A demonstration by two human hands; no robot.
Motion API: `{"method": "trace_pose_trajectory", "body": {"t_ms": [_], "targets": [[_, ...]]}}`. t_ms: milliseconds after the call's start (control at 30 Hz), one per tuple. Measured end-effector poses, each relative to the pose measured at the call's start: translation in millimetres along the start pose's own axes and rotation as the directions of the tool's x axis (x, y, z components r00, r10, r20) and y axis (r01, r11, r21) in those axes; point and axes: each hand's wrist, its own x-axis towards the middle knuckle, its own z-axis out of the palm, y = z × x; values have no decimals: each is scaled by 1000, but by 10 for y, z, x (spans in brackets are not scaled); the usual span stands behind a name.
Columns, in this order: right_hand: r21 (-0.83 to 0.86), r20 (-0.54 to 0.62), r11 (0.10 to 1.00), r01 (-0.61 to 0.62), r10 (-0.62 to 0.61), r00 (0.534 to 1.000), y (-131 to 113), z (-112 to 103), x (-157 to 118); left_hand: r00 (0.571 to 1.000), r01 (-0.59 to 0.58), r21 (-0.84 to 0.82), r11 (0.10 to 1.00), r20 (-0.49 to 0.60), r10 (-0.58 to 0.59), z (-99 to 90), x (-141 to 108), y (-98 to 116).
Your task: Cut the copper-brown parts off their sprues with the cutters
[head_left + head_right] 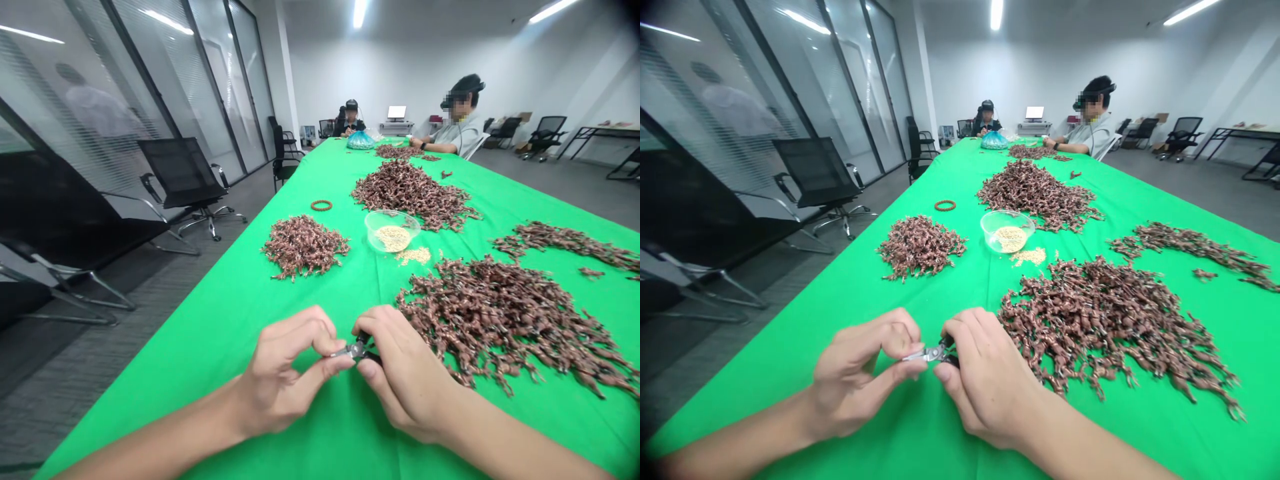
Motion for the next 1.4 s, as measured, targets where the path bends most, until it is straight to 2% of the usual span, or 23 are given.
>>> {"method": "trace_pose_trajectory", "body": {"t_ms": [267, 400, 500, 600, 667, 767, 833, 967, 1133, 1233, 1300, 1400], "targets": [[-106, -167, 994, 27, -45, 985, -4, 64, -65, 999, 49, -83, 995, 28, -47, 82, -59, 69], [-140, -159, 990, 17, -40, 987, 20, 29, -50, 997, 74, -83, 994, 11, -74, 113, -35, 40], [-160, -183, 987, 0, -30, 983, 91, -75, -8, 986, 165, -63, 984, 30, -163, 140, -13, -30], [-91, -308, 993, -69, 38, 951, 202, -249, 35, 948, 301, -3, 954, 108, -299, 186, -15, -112], [-38, -417, 991, -127, 100, 903, 279, -370, 56, 931, 331, 62, 942, 143, -336, 221, -23, -152], [14, -501, 978, -210, 189, 844, 374, -492, 72, 943, 263, 167, 950, 164, -289, 270, -10, -181], [43, -516, 973, -229, 217, 829, 417, -515, 74, 955, 193, 216, 957, 185, -234, 309, 36, -176], [78, -498, 970, -231, 239, 834, 453, -478, 65, 944, 113, 299, 948, 264, -196, 460, 206, -78], [66, -490, 974, -215, 220, 843, 442, -460, 74, 891, 88, 390, 917, 380, -247, 826, 257, 152], [58, -494, 975, -213, 213, 843, 448, -466, 84, 912, -10, 528, 849, 352, -208, 1031, 147, 214], [59, -490, 975, -213, 214, 845, 465, -457, 83, 922, -32, 572, 820, 333, -196, 1100, 101, 206], [61, -474, 975, -216, 219, 853, 488, -430, 75, 898, 6, 537, 843, 368, -241, 1076, 142, 160]]}}
